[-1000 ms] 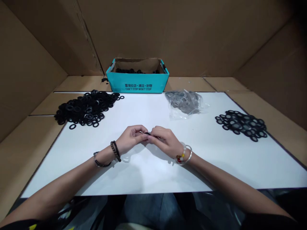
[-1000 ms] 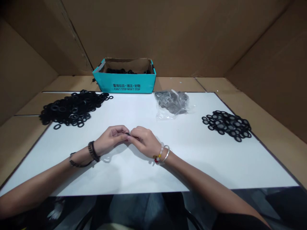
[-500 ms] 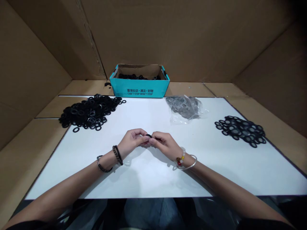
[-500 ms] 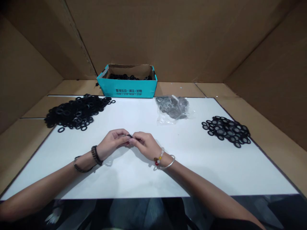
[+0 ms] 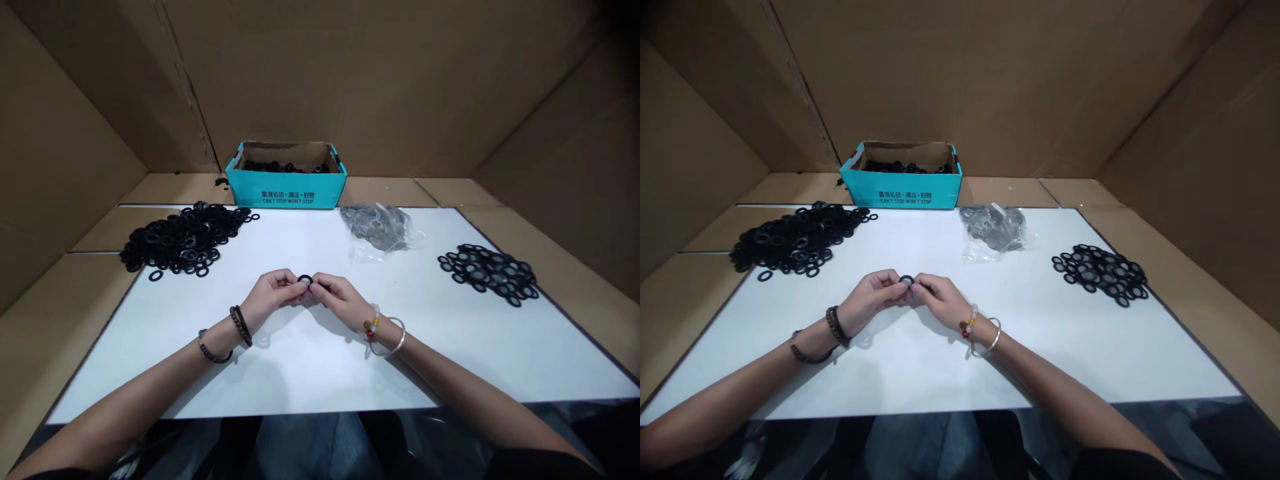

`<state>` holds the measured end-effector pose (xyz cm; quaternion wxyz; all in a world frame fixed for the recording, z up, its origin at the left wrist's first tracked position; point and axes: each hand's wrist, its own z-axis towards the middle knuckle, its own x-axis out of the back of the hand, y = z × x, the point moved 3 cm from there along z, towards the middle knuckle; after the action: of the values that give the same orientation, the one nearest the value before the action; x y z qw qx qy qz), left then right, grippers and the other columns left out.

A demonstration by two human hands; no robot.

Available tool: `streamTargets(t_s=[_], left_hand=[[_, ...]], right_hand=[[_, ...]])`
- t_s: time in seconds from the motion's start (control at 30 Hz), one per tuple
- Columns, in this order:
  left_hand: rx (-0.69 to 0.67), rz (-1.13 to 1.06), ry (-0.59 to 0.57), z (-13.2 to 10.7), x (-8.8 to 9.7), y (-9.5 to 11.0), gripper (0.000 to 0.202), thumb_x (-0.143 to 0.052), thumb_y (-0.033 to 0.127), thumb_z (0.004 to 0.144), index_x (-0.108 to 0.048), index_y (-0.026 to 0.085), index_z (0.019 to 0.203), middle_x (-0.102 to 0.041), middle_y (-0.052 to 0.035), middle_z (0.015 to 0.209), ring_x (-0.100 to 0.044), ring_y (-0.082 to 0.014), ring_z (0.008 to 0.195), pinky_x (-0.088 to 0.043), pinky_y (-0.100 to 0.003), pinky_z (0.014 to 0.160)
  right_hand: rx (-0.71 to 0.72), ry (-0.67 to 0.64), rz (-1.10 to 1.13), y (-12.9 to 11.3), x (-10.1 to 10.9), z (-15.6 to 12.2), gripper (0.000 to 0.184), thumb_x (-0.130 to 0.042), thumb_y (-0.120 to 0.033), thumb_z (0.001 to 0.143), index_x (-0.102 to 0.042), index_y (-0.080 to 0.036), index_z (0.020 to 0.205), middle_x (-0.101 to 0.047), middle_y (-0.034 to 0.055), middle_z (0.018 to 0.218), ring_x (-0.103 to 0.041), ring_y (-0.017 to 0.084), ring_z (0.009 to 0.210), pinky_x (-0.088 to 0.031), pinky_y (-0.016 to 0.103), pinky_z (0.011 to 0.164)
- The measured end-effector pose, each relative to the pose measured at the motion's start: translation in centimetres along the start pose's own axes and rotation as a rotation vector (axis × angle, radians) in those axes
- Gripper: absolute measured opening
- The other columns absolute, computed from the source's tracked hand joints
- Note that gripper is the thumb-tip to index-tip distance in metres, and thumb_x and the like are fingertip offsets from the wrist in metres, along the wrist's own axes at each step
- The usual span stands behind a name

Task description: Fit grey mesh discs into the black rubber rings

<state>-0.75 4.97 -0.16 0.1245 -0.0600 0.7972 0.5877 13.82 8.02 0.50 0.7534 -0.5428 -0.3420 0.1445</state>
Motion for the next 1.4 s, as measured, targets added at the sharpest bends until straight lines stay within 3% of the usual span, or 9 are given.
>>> streamTargets(t_s=[0.17,0.33,0.9,1.0,1.2,1.4], left_hand=[[-0.080,0.135,-0.045,0.0,-0.1,0.4,0.027,-0.075,0.030,0.062,-0.060,0.012,0.074,-0.063,-0.0014,0.066,-0.059,-0.0107,0.062,-0.045,-0.023,0.062],[-0.091,0.275,0.003,0.0,0.1,0.5,0.021,-0.072,0.027,0.062,-0.059,0.012,0.071,-0.061,-0.0009,0.061,-0.054,-0.0093,0.052,-0.037,-0.019,0.047],[-0.107,0.345,0.008,0.2,0.7,-0.4,0.015,-0.067,0.025,0.065,-0.057,0.014,0.068,-0.052,0.0043,0.049,-0.043,-0.0057,0.041,-0.030,-0.017,0.041],[-0.103,0.306,-0.014,0.4,0.6,-0.2,0.016,-0.069,0.025,0.063,-0.058,0.013,0.068,-0.058,0.0019,0.055,-0.050,-0.0079,0.046,-0.034,-0.018,0.044],[-0.044,0.107,-0.087,0.3,0.2,0.4,0.025,-0.076,0.029,0.060,-0.062,0.011,0.071,-0.069,-0.0049,0.068,-0.063,-0.0136,0.063,-0.048,-0.025,0.064],[-0.003,-0.002,-0.081,0.2,0.2,0.7,0.036,-0.078,0.025,0.059,-0.063,0.012,0.088,-0.069,-0.0043,0.071,-0.062,-0.0127,0.059,-0.048,-0.023,0.059]], right_hand=[[0.071,-0.003,-0.230,-0.5,0.0,-0.2,0.027,-0.040,-0.028,0.089,-0.050,-0.015,0.067,-0.047,-0.0015,0.060,-0.040,0.009,0.055,-0.032,0.022,0.054],[0.182,-0.023,-0.345,-1.0,-0.1,-0.2,0.026,-0.039,-0.023,0.089,-0.047,-0.016,0.065,-0.046,-0.0011,0.060,-0.042,0.009,0.056,-0.034,0.022,0.056],[0.303,-0.031,-0.621,-1.0,-0.7,-0.6,0.023,-0.034,-0.019,0.090,-0.047,-0.017,0.071,-0.052,0.0048,0.067,-0.045,0.016,0.065,-0.037,0.027,0.062],[0.240,-0.035,-0.526,-0.9,-0.5,-0.5,0.024,-0.035,-0.021,0.090,-0.048,-0.017,0.070,-0.052,0.0038,0.066,-0.047,0.014,0.064,-0.038,0.026,0.062],[-0.044,-0.089,-0.094,-0.3,0.2,-0.2,0.027,-0.039,-0.030,0.090,-0.054,-0.015,0.074,-0.054,-0.0004,0.064,-0.045,0.009,0.057,-0.035,0.022,0.056],[-0.126,-0.102,0.195,0.5,0.2,-0.2,0.033,-0.042,-0.042,0.088,-0.053,-0.015,0.073,-0.044,-0.0038,0.058,-0.036,0.007,0.052,-0.029,0.020,0.050]])
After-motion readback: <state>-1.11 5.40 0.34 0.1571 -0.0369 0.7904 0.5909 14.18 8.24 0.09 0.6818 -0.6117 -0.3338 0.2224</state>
